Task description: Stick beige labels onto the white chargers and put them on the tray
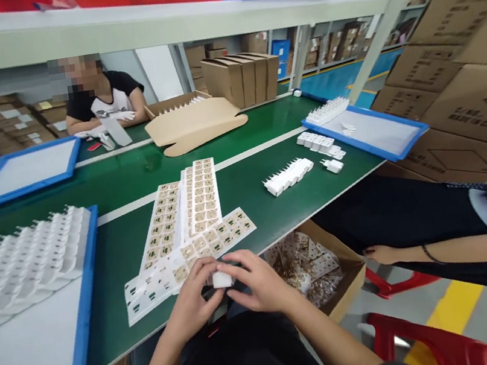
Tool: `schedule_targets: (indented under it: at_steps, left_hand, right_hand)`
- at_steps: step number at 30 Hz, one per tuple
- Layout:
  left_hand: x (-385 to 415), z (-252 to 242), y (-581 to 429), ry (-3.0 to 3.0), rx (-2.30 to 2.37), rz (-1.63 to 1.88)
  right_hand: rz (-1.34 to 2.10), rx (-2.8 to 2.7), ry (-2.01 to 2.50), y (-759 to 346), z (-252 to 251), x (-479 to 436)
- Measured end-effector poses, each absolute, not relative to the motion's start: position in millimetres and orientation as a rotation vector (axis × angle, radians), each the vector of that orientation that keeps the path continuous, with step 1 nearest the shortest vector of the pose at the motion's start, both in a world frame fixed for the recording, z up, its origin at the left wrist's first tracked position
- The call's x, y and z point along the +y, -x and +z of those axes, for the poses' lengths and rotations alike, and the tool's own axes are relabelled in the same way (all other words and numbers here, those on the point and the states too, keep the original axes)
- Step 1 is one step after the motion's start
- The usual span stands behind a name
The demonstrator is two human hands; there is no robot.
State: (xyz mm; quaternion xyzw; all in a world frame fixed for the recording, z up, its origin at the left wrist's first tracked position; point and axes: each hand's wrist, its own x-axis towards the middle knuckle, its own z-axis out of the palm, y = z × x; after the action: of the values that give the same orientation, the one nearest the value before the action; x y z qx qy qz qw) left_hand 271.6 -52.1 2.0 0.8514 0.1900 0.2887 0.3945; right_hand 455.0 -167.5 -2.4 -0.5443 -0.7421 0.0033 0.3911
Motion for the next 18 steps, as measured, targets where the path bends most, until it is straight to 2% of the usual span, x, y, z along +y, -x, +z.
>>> schedule_targets:
  at_steps: [5, 12, 18]
  left_hand:
    - [-45.3, -7.4, -283.3, -2.077, 0.603, 0.804]
    - [-5.5, -29.5, -257.5, -2.175, 0.816, 0.854]
    - [21.7, -52.5, -202.8, -2.298, 1.174, 0.907]
  right_hand:
    - [-0.069, -1.763, 1.398, -470.0, -12.5, -149.5]
    - [-0.287, -1.297, 2.029, -555.5, -12.0, -112.1]
    - [-0.379, -1.216, 2.178, -579.1, -16.3, -98.2]
